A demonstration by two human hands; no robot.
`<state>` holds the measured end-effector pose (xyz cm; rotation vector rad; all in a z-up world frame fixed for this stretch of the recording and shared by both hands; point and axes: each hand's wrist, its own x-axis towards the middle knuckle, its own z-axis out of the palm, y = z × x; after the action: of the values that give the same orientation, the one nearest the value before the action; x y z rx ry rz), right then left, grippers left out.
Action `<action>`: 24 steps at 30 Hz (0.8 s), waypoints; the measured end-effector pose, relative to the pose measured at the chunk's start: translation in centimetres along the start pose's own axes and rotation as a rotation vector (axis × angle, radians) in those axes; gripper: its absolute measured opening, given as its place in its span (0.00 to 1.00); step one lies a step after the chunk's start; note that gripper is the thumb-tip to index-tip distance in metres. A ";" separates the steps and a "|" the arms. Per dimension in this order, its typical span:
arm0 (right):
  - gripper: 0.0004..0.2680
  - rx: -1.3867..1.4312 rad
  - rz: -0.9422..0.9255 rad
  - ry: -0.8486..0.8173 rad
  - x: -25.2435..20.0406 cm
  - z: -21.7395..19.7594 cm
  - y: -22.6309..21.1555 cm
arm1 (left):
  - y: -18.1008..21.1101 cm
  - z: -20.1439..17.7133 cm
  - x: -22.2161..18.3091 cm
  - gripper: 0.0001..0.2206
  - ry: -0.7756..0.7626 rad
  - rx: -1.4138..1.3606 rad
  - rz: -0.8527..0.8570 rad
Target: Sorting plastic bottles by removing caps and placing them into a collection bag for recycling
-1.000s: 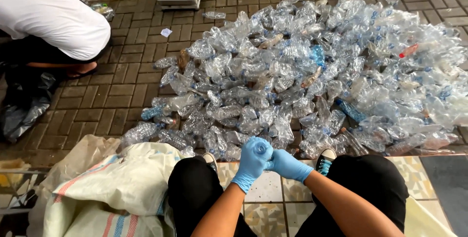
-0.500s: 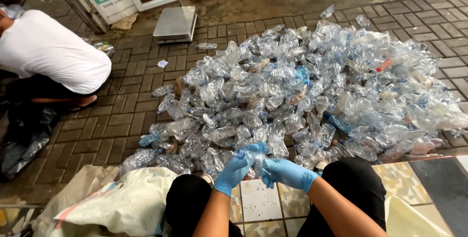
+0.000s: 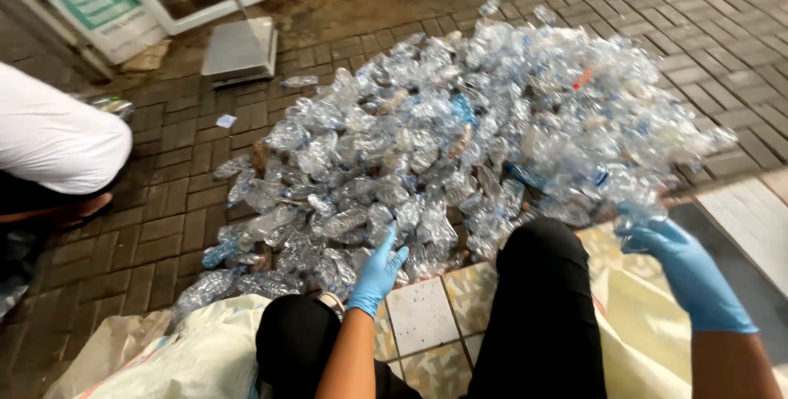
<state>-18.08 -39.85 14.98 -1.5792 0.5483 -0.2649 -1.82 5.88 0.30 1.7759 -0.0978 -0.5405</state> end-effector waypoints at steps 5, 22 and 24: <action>0.19 -0.460 0.048 0.183 -7.0 -5.6 -3.9 | -4.4 -0.3 1.5 0.47 -0.034 0.603 -0.059; 0.34 -1.246 0.079 -0.180 -12.4 -13.3 15.6 | 1.8 -0.8 -2.5 0.39 -0.249 0.744 -0.398; 0.36 -1.356 0.264 -0.163 -12.1 -13.1 16.8 | 1.2 -1.0 -2.1 0.39 -0.239 0.746 -0.409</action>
<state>-37.92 -45.30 1.57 -2.7408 0.8685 0.5738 -3.04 7.21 2.27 2.4684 -0.1110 -1.1164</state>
